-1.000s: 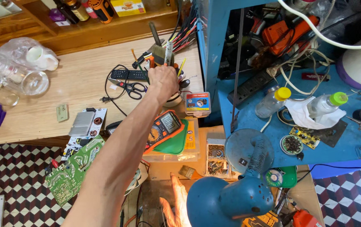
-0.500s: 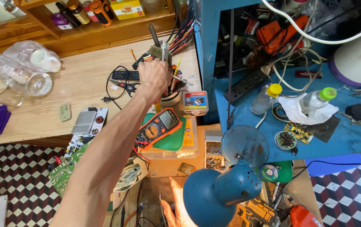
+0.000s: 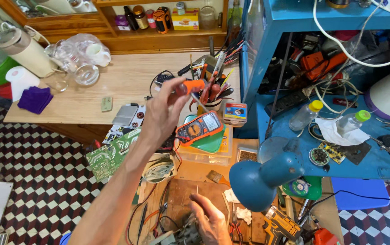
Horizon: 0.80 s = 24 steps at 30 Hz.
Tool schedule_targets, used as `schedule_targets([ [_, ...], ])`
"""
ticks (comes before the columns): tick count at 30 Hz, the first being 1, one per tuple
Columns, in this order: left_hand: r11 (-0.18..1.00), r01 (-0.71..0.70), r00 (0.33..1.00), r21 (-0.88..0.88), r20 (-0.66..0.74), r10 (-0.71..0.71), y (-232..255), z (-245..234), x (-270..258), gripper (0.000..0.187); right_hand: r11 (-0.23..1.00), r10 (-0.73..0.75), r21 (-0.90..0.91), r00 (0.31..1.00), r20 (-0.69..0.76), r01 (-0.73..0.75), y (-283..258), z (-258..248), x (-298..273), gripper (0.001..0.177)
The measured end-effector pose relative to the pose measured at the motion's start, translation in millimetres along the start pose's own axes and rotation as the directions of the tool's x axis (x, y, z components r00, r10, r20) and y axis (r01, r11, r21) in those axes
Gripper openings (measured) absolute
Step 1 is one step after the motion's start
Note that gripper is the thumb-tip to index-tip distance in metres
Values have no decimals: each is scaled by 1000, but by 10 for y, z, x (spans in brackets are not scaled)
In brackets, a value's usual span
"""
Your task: The person disassembles a small electrical motor, removes the rotor, and uses a cordless drill to spin the rotor while it is held in a bench vise. The person also uses a screwdriver to adjust components on the motor.
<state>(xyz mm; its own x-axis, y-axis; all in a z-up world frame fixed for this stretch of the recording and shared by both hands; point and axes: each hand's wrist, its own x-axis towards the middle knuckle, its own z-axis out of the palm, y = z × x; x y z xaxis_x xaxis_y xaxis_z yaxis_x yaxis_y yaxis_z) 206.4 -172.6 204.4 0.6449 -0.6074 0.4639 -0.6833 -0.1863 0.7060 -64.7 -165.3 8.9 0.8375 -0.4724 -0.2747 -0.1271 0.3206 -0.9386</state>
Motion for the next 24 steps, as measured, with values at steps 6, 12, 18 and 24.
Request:
schedule_targets([
  [6, 991, 83, 995, -102, -42, -87, 387, -407, -1360, 48, 919, -297, -350, 904, -307, 183, -1013, 8, -400, 30],
  [12, 996, -63, 996, -55, -67, 60, 670, -473, -2055, 50, 232, -608, -873, 765, 214, 429, -1624, 346, -632, 45],
  [18, 978, -31, 999, -205, -13, 29, 977, -340, -2643, 45, 321, -425, -901, 894, 140, 293, -1334, 226, -984, 55],
  [24, 941, -113, 971, -319, 164, 172, 1341, -116, -3102, 46, 991, 130, -24, 990, -49, -131, -1108, -217, -1852, 99],
])
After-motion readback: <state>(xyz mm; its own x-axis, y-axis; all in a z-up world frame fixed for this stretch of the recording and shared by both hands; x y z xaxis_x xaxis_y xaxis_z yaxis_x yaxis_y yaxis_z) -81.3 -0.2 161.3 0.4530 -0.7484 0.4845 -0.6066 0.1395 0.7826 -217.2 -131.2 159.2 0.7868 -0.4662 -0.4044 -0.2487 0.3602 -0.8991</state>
